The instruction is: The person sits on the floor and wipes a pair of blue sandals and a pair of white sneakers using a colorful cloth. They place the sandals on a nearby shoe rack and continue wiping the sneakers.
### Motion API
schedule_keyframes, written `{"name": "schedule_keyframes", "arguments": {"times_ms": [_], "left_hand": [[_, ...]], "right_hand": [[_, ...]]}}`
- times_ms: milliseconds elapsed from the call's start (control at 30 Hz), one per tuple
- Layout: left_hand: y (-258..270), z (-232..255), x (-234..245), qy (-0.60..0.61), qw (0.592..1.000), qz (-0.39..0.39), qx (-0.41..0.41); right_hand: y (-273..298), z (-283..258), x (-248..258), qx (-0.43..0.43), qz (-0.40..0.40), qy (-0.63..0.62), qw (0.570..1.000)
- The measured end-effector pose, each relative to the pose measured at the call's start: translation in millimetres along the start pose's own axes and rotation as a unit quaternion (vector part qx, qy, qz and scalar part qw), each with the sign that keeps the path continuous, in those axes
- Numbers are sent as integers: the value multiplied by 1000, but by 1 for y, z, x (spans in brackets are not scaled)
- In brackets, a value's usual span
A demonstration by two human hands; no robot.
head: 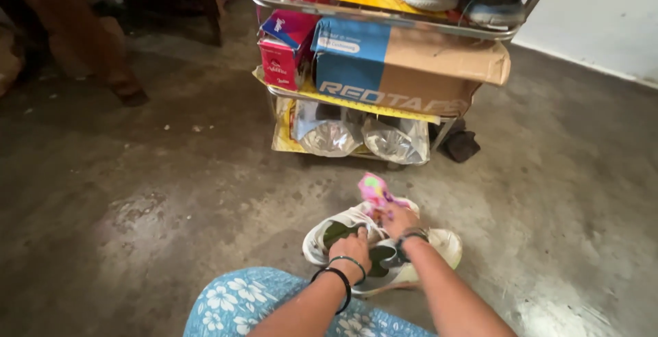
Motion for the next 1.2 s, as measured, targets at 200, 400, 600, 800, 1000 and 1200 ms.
{"name": "schedule_keyframes", "arguments": {"times_ms": [200, 400, 600, 800, 1000, 1200], "left_hand": [[-2, 2, 4, 0, 1000, 8, -14], [0, 3, 10, 14, 1000, -14, 18], [4, 2, 9, -2, 1000, -16, 14], [4, 5, 16, 17, 1000, -13, 13], [-1, 1, 7, 35, 999, -15, 14], [-13, -4, -45, -19, 997, 2, -73]], "right_hand": [[-27, 116, 23, -24, 40, 80, 996], [-25, 56, 63, 43, 52, 91, 994], [-4, -41, 29, 182, 6, -25, 983], [-34, -34, 18, 43, -51, -60, 996], [-46, -156, -7, 245, -18, -87, 965], [34, -241, -53, 266, -226, 77, 934]]}}
Point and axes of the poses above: each hand's wrist, its own y-axis away from the middle knuckle, its own x-axis out of the back of the hand, z = x × y, the point moved 10 cm from there along -y, towards the middle knuckle, and after that the axes turned 13 degrees about z, right-handed, at the moved point
